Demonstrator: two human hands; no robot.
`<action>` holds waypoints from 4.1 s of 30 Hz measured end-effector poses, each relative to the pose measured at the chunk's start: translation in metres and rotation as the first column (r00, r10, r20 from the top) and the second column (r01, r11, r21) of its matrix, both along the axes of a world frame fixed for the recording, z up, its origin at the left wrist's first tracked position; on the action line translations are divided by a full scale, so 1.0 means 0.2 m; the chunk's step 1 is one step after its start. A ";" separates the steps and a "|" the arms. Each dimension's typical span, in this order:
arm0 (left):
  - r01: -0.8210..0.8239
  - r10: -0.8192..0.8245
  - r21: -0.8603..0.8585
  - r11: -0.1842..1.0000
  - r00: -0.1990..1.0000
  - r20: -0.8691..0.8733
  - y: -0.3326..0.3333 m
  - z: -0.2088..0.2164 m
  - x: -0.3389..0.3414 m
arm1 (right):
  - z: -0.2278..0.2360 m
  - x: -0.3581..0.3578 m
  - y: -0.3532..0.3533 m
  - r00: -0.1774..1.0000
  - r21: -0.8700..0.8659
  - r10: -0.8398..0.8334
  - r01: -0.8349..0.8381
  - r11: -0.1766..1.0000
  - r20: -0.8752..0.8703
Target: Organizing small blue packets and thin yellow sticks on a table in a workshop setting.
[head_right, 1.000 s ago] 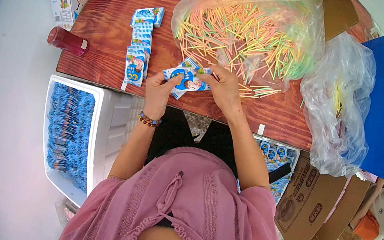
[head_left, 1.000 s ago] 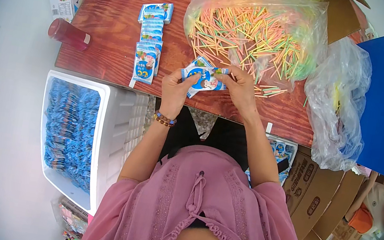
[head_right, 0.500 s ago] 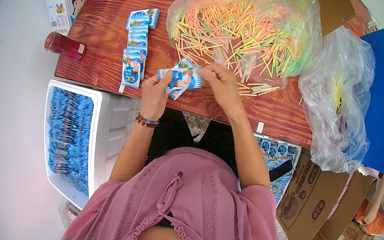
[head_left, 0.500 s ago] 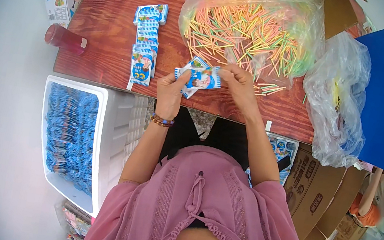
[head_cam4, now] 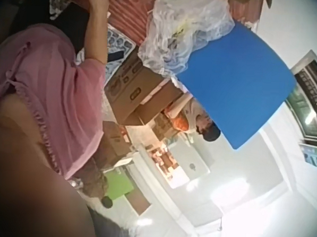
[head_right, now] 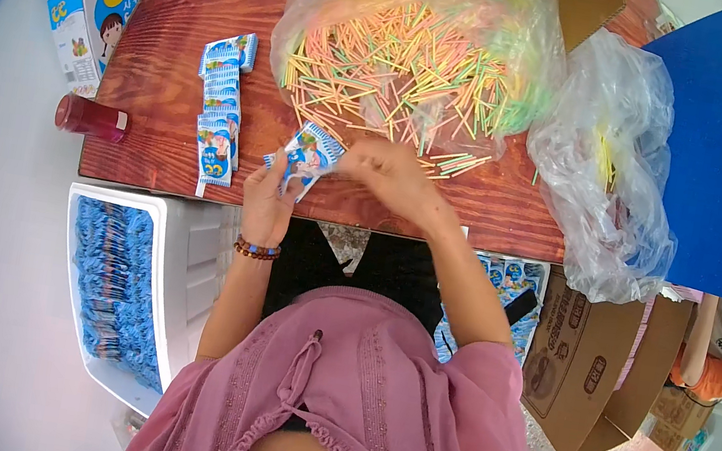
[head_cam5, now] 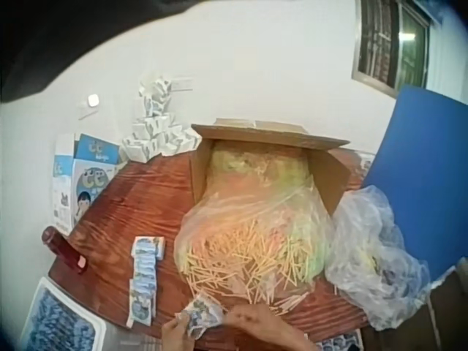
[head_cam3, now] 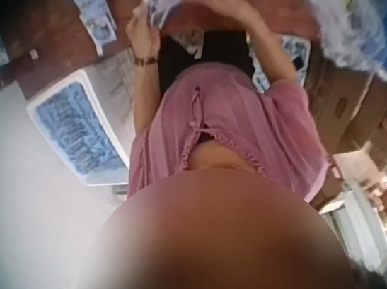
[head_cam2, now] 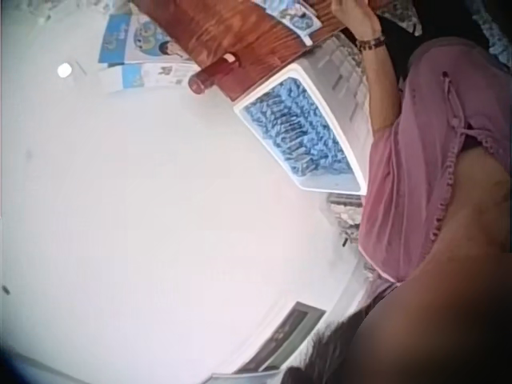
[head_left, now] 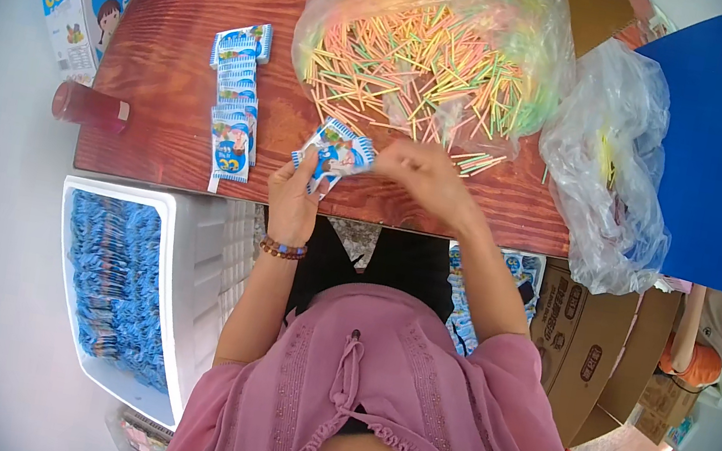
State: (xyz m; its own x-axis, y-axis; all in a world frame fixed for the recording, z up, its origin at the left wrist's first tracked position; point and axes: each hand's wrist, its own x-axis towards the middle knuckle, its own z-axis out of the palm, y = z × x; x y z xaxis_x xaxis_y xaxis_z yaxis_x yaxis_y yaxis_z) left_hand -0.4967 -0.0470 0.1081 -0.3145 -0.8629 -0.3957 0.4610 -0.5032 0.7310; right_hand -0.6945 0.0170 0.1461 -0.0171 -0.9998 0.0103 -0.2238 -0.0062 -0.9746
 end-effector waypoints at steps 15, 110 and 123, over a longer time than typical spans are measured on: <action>0.057 -0.053 0.044 0.997 0.994 -0.096 -0.04 -0.09 0.07 | -0.06 -0.68 -0.33 0.272 -0.017 0.038 -0.196 0.980 -0.962; 0.138 -0.092 0.114 0.984 0.936 -0.339 -0.05 0.02 -0.07 | -0.05 -0.25 -0.27 0.620 -0.226 -0.356 0.664 0.713 0.699; 0.128 -0.092 0.088 0.988 0.939 -0.331 -0.06 0.05 0.01 | 0.13 0.14 -0.21 0.840 -0.333 -0.180 0.388 0.859 0.513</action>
